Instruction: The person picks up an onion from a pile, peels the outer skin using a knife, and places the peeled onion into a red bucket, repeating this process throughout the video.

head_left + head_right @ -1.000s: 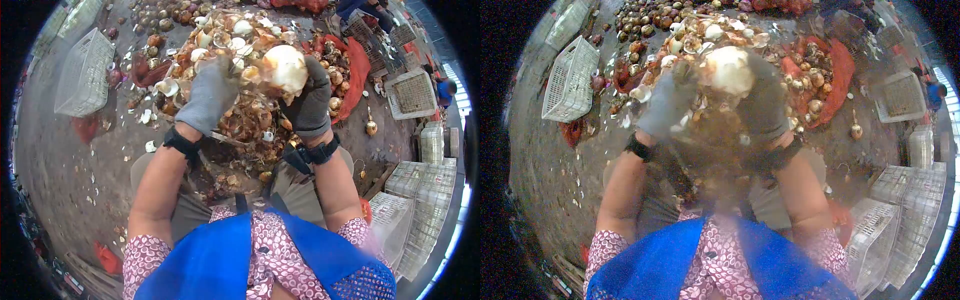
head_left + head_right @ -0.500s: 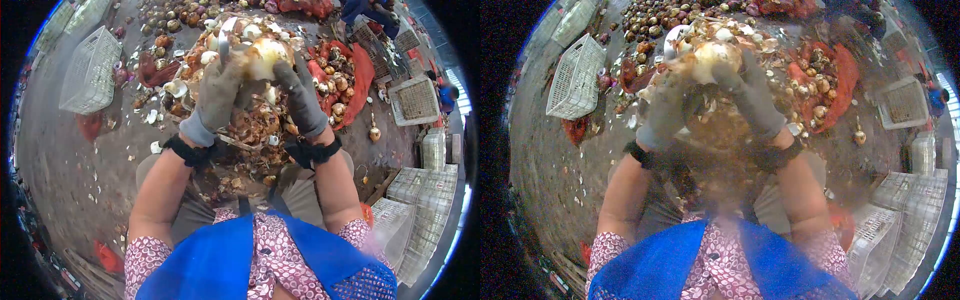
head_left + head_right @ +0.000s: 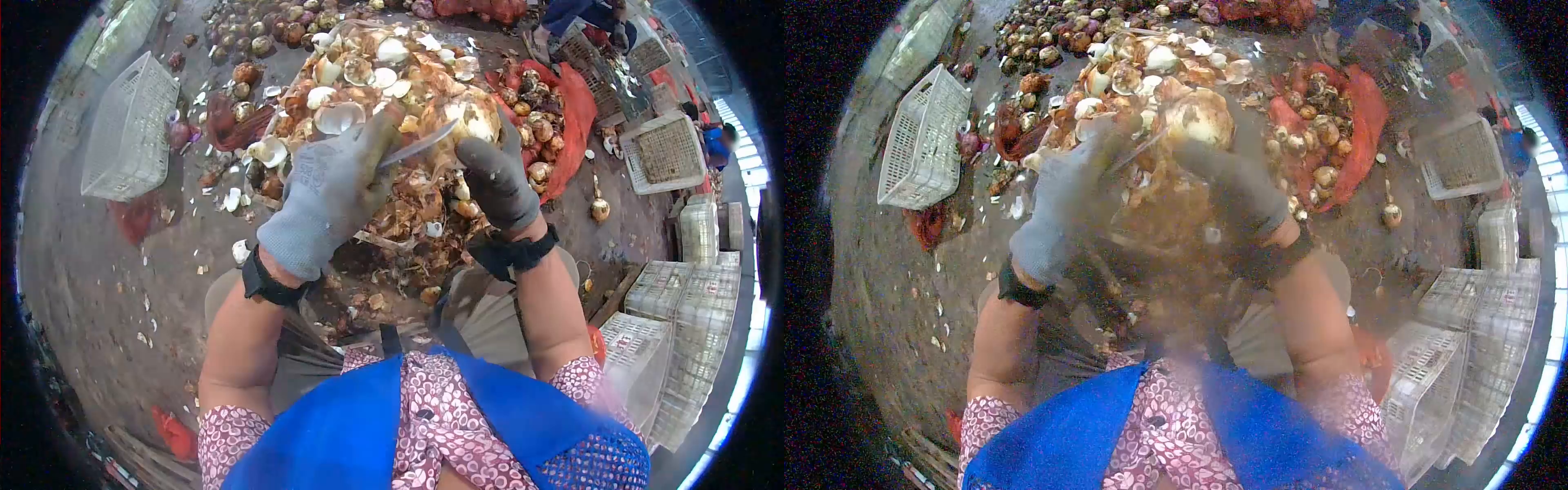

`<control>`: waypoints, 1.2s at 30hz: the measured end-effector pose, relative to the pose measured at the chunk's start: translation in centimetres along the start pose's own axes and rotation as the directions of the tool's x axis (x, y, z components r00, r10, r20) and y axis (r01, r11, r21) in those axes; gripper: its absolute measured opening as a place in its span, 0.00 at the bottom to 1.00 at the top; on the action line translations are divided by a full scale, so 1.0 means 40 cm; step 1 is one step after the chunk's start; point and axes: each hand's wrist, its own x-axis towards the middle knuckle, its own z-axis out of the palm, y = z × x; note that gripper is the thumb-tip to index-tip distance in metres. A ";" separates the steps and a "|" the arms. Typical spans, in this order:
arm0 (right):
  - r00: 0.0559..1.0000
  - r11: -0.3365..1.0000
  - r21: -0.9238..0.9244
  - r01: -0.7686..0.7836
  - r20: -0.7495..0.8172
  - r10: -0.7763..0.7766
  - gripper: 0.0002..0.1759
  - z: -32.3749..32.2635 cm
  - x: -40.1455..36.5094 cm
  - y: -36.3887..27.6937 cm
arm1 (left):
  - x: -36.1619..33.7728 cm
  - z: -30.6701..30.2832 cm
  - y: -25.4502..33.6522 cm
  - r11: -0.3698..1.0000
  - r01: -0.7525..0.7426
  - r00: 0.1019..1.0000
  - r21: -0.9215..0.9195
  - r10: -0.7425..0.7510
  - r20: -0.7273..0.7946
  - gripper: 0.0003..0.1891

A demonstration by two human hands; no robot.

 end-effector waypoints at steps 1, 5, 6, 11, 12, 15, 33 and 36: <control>1.000 1.000 -0.001 -0.007 0.004 0.007 0.37 0.004 -0.004 -0.001 | -0.002 -0.001 0.005 0.999 0.024 0.998 0.033 -0.026 0.051 0.31; 0.998 0.993 -0.101 0.063 -0.025 -0.066 0.37 -0.001 0.002 0.007 | -0.003 -0.009 0.015 0.999 -0.041 0.997 0.028 0.039 0.071 0.29; 0.999 0.995 -0.091 0.034 -0.009 -0.035 0.37 0.000 0.000 0.000 | -0.003 -0.004 0.018 0.999 -0.041 0.997 0.026 0.039 0.073 0.29; 0.998 1.000 0.019 -0.024 0.066 0.023 0.35 -0.007 -0.010 0.019 | 0.001 0.003 0.026 0.995 -0.018 0.998 0.103 0.011 0.067 0.24; 0.997 0.999 0.014 -0.030 0.066 0.029 0.34 -0.008 -0.012 0.030 | 0.004 0.005 0.029 0.995 -0.016 0.998 0.101 0.009 0.069 0.24; 0.977 0.998 0.058 -0.031 0.215 0.018 0.35 -0.015 -0.001 0.040 | 0.015 -0.002 0.047 0.995 0.056 0.993 0.088 -0.065 0.100 0.21; 0.992 0.990 -0.090 0.110 0.079 -0.103 0.33 0.002 -0.003 0.005 | -0.014 -0.013 0.031 0.997 0.042 0.995 0.071 -0.049 0.091 0.19; 0.990 0.955 -0.275 0.115 -0.053 -0.134 0.37 0.002 0.004 0.004 | -0.015 -0.023 0.032 0.996 0.089 0.979 0.029 -0.092 0.181 0.17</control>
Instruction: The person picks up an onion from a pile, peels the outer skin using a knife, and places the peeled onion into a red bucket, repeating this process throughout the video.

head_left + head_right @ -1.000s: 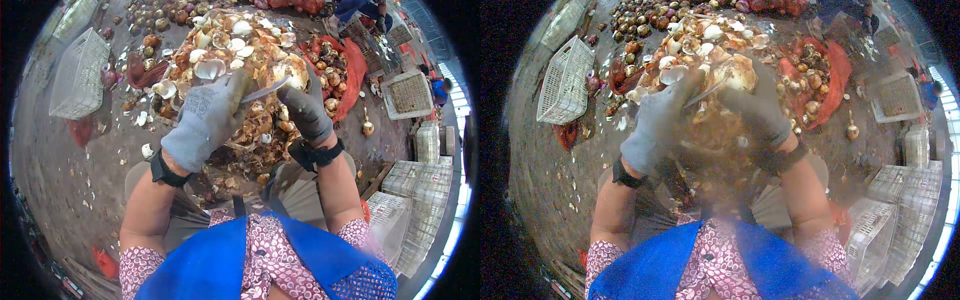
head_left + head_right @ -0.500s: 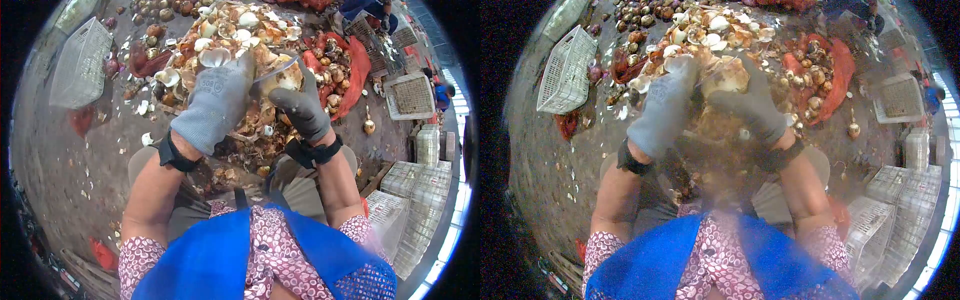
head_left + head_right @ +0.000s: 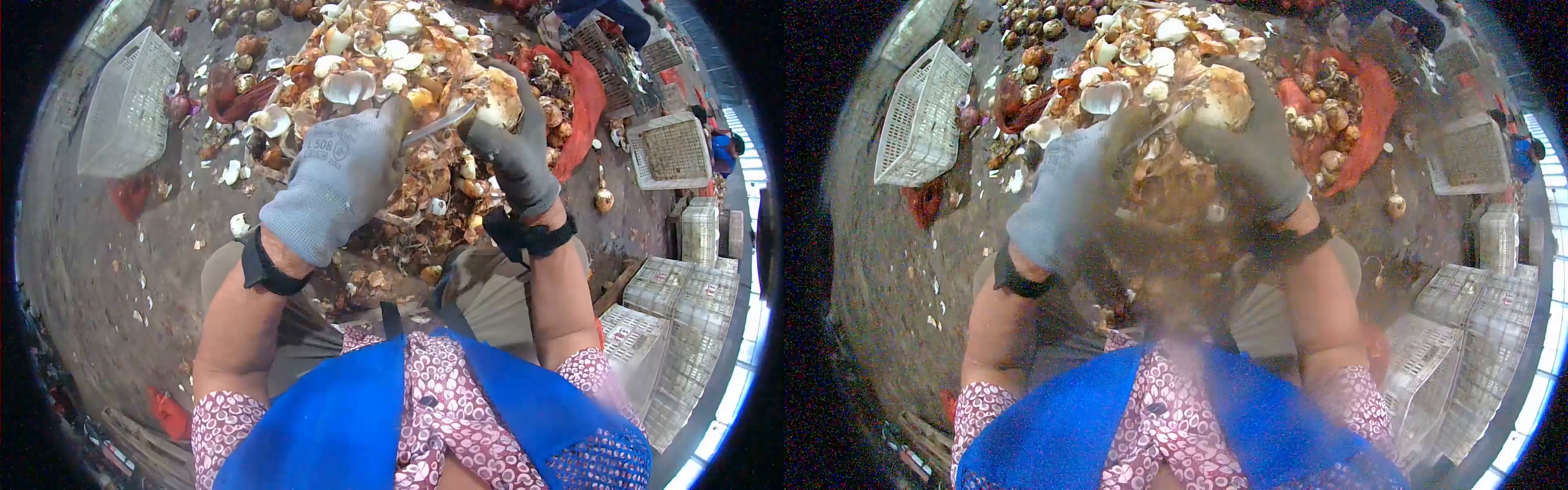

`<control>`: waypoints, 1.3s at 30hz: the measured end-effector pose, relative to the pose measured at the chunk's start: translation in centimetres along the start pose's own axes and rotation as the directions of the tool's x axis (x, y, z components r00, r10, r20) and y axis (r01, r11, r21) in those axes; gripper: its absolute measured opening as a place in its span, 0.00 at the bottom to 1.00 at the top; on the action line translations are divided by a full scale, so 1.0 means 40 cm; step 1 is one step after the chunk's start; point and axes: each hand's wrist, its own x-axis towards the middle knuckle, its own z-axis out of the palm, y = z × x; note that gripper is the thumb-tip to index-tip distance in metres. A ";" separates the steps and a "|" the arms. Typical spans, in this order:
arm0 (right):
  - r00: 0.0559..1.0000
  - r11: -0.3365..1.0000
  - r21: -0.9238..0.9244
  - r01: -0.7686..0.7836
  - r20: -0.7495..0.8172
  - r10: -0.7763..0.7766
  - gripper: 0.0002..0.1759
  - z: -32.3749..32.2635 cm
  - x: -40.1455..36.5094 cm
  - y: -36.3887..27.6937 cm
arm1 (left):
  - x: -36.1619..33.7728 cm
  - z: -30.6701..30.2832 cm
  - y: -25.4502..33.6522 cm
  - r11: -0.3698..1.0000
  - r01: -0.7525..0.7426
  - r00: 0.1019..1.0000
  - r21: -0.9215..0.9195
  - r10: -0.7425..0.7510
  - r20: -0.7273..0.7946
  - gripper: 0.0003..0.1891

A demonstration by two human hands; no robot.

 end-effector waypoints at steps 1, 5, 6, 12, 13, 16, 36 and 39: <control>1.000 1.000 0.000 -0.006 0.002 0.006 0.37 0.003 0.003 0.001 | -0.002 0.001 -0.001 1.000 0.009 1.000 -0.020 -0.009 0.003 0.16; 0.997 0.995 -0.076 0.067 -0.026 -0.069 0.38 0.006 0.011 0.014 | -0.013 -0.004 -0.002 0.998 0.028 0.999 -0.050 -0.026 0.039 0.14; 0.978 0.948 -0.247 0.202 0.008 -0.206 0.37 0.003 0.014 0.019 | -0.015 -0.001 -0.005 0.998 0.030 0.999 -0.049 -0.028 0.040 0.14; 0.990 0.998 0.013 -0.061 0.130 0.059 0.29 0.008 -0.009 -0.014 | -0.001 0.022 -0.017 0.990 0.132 0.989 0.056 -0.136 0.066 0.17; 0.990 0.998 0.015 -0.062 0.127 0.060 0.29 0.001 -0.016 -0.002 | 0.002 0.021 -0.020 0.993 0.108 0.990 0.046 -0.112 0.087 0.15; 0.972 0.937 0.347 -0.042 0.230 -0.042 0.30 -0.010 -0.027 0.062 | -0.002 0.036 -0.024 0.999 0.035 0.997 0.004 -0.036 0.061 0.14; 0.876 0.604 0.664 -0.440 0.464 0.128 0.26 -0.012 -0.077 0.018 | 0.030 0.114 -0.114 0.997 -0.059 0.998 -0.047 0.057 -0.040 0.27; 0.951 0.722 0.638 -0.268 0.294 0.093 0.27 -0.009 -0.047 0.013 | 0.029 0.057 -0.047 0.997 -0.057 0.990 0.046 0.062 -0.127 0.28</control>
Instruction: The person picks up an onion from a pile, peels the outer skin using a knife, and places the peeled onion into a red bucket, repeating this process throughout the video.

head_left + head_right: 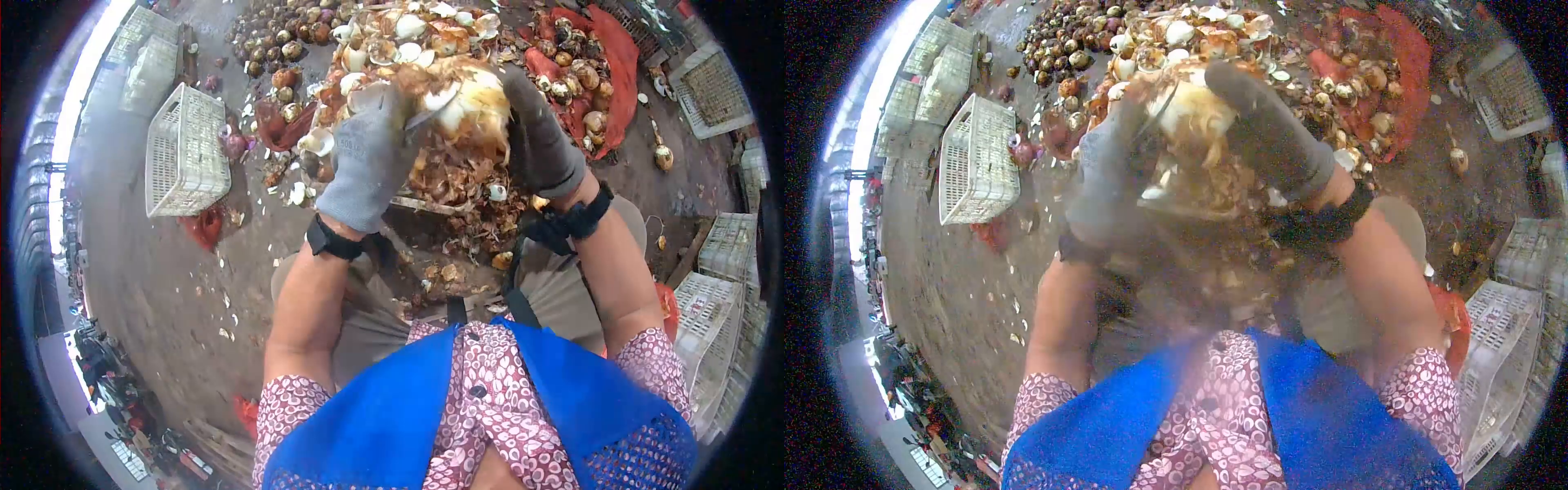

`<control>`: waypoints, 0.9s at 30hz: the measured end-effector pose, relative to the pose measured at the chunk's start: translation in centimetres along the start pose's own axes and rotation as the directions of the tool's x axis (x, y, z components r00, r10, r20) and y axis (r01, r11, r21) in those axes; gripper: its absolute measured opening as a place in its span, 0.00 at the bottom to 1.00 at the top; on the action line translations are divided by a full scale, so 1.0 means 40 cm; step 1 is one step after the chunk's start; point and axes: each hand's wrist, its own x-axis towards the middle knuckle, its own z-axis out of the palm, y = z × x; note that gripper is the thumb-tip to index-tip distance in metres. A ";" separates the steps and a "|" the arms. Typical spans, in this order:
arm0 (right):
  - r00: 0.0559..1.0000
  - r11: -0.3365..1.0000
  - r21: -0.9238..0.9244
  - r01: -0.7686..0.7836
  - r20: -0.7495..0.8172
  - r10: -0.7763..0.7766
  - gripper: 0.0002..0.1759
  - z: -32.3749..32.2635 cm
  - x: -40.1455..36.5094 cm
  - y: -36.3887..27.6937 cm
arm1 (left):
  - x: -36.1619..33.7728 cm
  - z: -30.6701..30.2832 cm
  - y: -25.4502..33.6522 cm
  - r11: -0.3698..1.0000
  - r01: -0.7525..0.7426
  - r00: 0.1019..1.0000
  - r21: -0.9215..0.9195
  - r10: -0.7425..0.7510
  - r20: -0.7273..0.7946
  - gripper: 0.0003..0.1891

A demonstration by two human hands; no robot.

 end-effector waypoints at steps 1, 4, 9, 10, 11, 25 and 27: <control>0.976 0.918 -0.366 0.155 -0.089 -0.201 0.28 0.026 0.001 -0.014 | 0.006 0.010 0.004 0.995 0.016 0.999 0.100 -0.011 -0.048 0.28; 0.945 0.866 -0.467 0.178 -0.165 -0.283 0.28 0.019 -0.007 0.016 | 0.009 0.014 -0.003 0.975 -0.119 0.989 0.190 0.133 -0.064 0.30; 0.983 0.844 -0.505 0.183 0.064 -0.175 0.33 -0.062 -0.009 0.027 | 0.015 0.033 -0.002 0.975 -0.140 0.990 0.172 0.140 0.013 0.27; 0.983 0.847 -0.501 0.178 0.060 -0.171 0.33 -0.045 -0.006 0.000 | 0.004 0.032 0.008 0.976 -0.137 0.990 0.171 0.136 0.019 0.27; 0.997 0.814 -0.579 0.043 -0.025 -0.071 0.36 -0.029 -0.001 -0.024 | -0.015 0.025 0.027 0.986 0.076 0.989 -0.148 -0.056 0.134 0.23; 0.990 0.718 -0.692 -0.077 0.031 0.137 0.36 -0.075 0.042 -0.025 | 0.027 0.034 0.076 0.733 0.124 0.990 -0.668 -0.133 0.038 0.14; 0.984 0.760 -0.642 -0.099 0.052 0.172 0.32 -0.071 0.038 -0.020 | 0.021 0.032 0.071 0.786 0.183 0.981 -0.590 -0.189 0.051 0.12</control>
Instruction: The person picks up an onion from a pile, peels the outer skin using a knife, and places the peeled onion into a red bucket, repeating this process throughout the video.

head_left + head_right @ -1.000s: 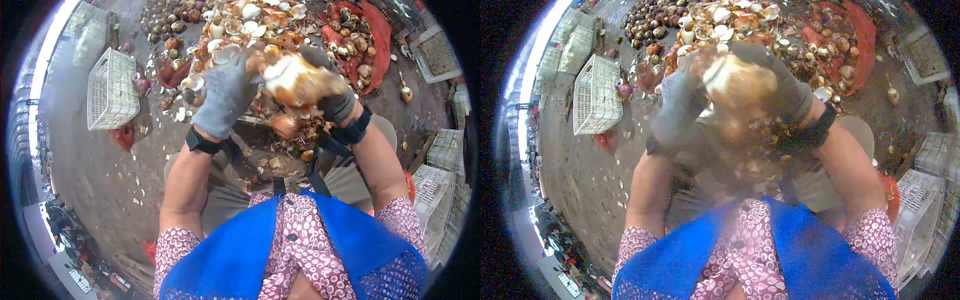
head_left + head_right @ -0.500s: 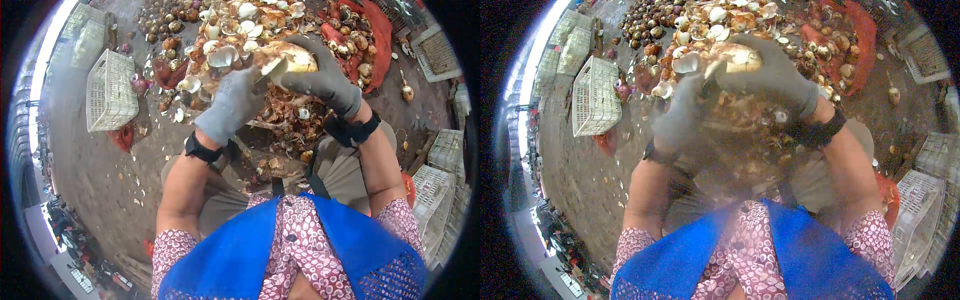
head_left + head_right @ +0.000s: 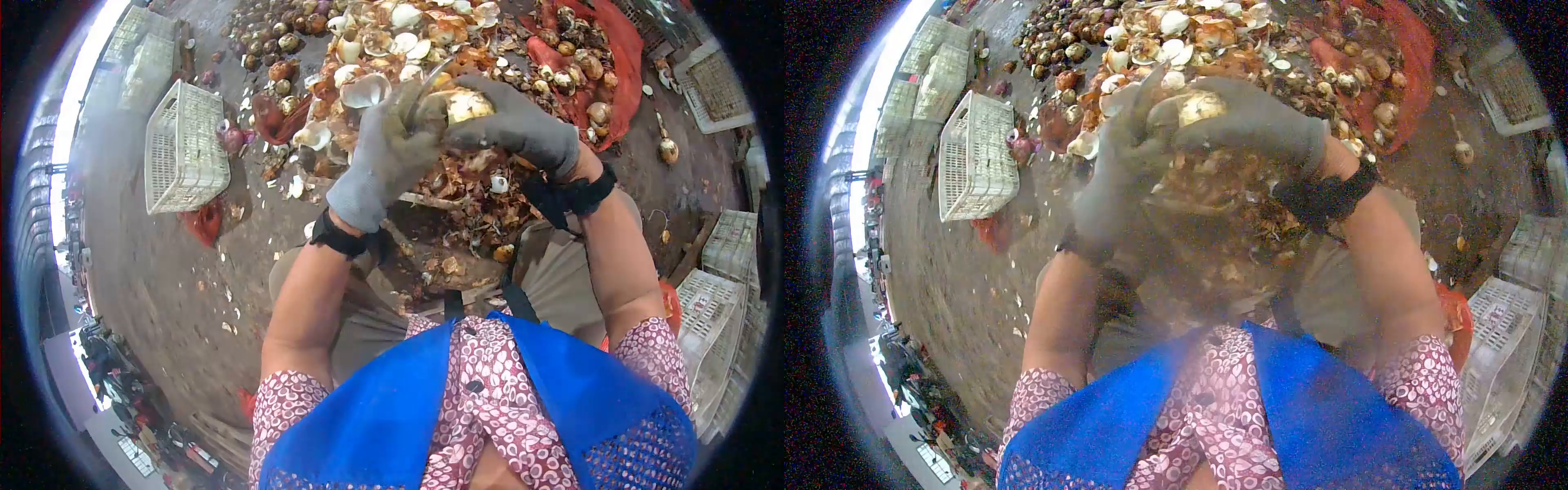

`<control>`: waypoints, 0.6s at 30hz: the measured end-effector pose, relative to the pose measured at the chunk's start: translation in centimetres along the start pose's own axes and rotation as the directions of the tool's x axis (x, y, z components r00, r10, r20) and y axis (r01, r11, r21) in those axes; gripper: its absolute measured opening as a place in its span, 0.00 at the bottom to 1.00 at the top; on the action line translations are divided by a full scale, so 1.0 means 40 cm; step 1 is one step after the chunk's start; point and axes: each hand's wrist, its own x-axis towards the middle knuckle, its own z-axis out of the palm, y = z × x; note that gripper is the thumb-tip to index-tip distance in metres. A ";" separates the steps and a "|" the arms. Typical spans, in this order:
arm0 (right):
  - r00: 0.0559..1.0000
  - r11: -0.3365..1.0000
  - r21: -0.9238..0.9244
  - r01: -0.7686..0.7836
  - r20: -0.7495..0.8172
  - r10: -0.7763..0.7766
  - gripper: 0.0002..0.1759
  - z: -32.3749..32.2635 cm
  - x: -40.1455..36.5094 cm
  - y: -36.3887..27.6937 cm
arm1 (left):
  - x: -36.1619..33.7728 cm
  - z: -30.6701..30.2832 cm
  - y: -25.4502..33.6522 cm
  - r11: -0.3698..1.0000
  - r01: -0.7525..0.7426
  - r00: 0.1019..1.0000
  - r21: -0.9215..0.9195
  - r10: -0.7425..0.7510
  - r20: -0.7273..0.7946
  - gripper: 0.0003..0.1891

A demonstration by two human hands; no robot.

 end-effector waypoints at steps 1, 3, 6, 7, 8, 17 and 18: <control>0.999 0.997 0.069 -0.018 0.031 0.016 0.27 0.001 -0.004 0.004 | 0.003 -0.016 -0.011 1.000 0.002 1.000 0.001 -0.002 -0.003 0.12; 0.992 0.996 -0.062 0.059 -0.105 -0.065 0.28 -0.008 -0.007 0.019 | 0.029 -0.047 -0.026 0.925 0.142 0.983 -0.351 -0.090 0.161 0.11; 0.982 0.914 0.393 0.099 -0.185 -0.027 0.31 -0.013 -0.011 -0.008 | 0.012 -0.037 0.000 0.845 0.171 0.983 -0.506 -0.182 0.028 0.10; 0.982 0.935 0.356 0.002 -0.175 0.064 0.30 -0.037 -0.008 0.010 | 0.014 -0.034 0.000 0.794 0.197 0.970 -0.575 -0.241 -0.001 0.10; 0.981 0.921 0.386 0.047 -0.193 0.031 0.31 -0.034 0.006 0.035 | 0.017 -0.037 -0.007 0.812 0.215 0.967 -0.542 -0.256 -0.001 0.10; 0.957 0.975 0.116 0.188 -0.245 -0.155 0.41 0.012 0.050 0.042 | 0.026 -0.020 0.021 0.823 0.263 0.962 -0.503 -0.260 0.078 0.10; 0.976 0.979 0.163 0.121 -0.201 -0.087 0.40 0.002 0.039 0.023 | 0.028 -0.020 0.011 0.769 0.213 0.974 -0.602 -0.215 0.069 0.11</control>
